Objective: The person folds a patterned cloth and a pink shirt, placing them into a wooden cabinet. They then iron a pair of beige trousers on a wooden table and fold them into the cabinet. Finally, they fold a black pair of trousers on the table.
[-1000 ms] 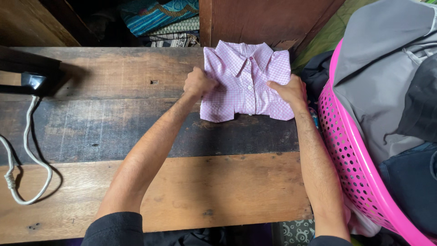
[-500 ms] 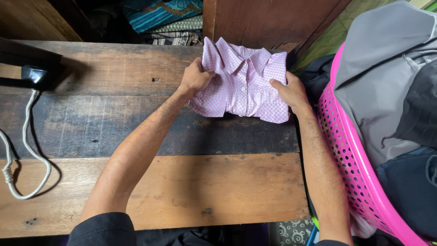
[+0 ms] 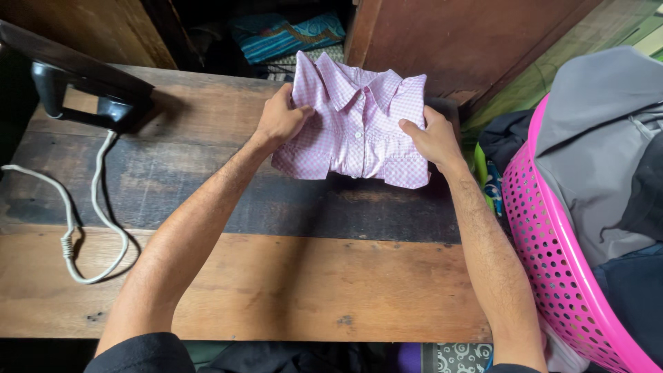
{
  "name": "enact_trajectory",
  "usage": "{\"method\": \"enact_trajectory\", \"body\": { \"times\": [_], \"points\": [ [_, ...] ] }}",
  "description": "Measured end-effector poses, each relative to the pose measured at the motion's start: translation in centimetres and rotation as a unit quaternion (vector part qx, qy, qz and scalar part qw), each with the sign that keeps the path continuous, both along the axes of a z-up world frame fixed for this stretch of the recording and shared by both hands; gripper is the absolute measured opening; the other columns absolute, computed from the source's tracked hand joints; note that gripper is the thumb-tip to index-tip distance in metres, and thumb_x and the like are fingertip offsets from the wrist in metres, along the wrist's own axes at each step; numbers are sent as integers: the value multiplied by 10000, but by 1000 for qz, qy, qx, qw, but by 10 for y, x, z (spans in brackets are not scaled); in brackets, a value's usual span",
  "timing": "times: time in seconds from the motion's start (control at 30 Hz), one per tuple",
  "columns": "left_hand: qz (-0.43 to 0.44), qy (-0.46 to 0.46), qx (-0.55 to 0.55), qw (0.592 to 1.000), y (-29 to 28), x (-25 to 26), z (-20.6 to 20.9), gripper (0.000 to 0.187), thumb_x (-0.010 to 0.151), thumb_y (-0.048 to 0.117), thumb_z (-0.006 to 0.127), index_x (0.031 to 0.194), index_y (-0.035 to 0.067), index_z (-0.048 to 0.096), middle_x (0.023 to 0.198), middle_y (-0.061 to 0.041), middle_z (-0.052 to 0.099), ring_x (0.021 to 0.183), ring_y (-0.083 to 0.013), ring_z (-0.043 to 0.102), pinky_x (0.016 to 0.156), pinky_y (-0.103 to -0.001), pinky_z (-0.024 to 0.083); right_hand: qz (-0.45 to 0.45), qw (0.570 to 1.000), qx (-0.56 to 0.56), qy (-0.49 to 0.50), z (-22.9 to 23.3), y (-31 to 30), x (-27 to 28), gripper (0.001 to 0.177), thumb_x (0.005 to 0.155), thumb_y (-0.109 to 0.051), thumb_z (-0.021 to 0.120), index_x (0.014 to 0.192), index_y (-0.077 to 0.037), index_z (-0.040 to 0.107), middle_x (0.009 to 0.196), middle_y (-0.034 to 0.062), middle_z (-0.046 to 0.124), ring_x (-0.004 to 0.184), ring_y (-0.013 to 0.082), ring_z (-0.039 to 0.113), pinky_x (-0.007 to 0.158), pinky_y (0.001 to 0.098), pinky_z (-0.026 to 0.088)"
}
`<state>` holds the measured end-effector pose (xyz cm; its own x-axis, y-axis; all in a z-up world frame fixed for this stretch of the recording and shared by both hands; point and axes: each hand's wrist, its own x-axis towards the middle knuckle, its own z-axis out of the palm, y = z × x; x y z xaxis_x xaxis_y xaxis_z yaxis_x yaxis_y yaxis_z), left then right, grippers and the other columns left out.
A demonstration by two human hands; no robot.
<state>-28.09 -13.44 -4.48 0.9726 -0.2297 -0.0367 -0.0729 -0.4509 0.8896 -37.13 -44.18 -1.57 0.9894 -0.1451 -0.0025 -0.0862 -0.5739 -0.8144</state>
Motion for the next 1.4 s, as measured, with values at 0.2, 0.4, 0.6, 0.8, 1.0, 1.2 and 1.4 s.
{"method": "enact_trajectory", "body": {
  "times": [0.2,0.4,0.6,0.8,1.0,1.2,1.4],
  "points": [
    [19,-27,20,999,50,-6,26,400,927,192,689,1269,29,560,1157,-161,721,1041,-254,719,943,-419,573,37,998,-38,-24,16,42,14,393,946,-251,699,1249,-4,667,1137,138,767,1015,207,749,900,346,566],
    [30,-79,22,996,99,13,54,350,943,207,702,1204,28,553,1068,-143,723,961,-241,731,865,-407,596,86,986,-80,-117,49,82,34,371,950,-230,716,1238,-1,673,1117,157,773,1024,237,762,915,367,569],
    [58,-134,45,988,136,43,96,339,951,227,734,1131,16,540,989,-158,729,916,-254,745,806,-404,621,114,966,-129,-195,91,110,76,352,959,-208,736,1233,6,677,1120,173,770,1044,264,761,926,389,574],
    [74,-181,55,979,156,85,129,340,960,213,723,1155,24,518,1042,-187,729,957,-288,750,855,-416,618,123,959,-142,-213,121,125,128,330,979,-213,731,1233,-9,683,1152,150,768,1053,260,758,931,401,575],
    [76,-187,76,977,161,134,149,343,977,214,691,1180,19,496,1093,-206,719,992,-311,750,884,-433,623,112,956,-150,-227,140,135,177,318,975,-205,731,1222,-8,688,1134,150,769,1041,262,761,929,405,580],
    [80,-221,86,968,157,183,158,351,981,229,688,1184,26,485,1082,-218,718,965,-331,755,862,-446,627,104,938,-164,-288,146,137,222,304,968,-172,742,1202,16,690,1113,177,771,1029,284,761,909,406,580],
    [102,-271,103,951,148,232,162,372,967,243,713,1168,42,473,1051,-239,722,951,-397,738,829,-500,604,88,921,-170,-340,146,137,270,283,973,-144,745,1182,35,679,1090,203,765,1002,314,766,883,406,585]
  ]
}}
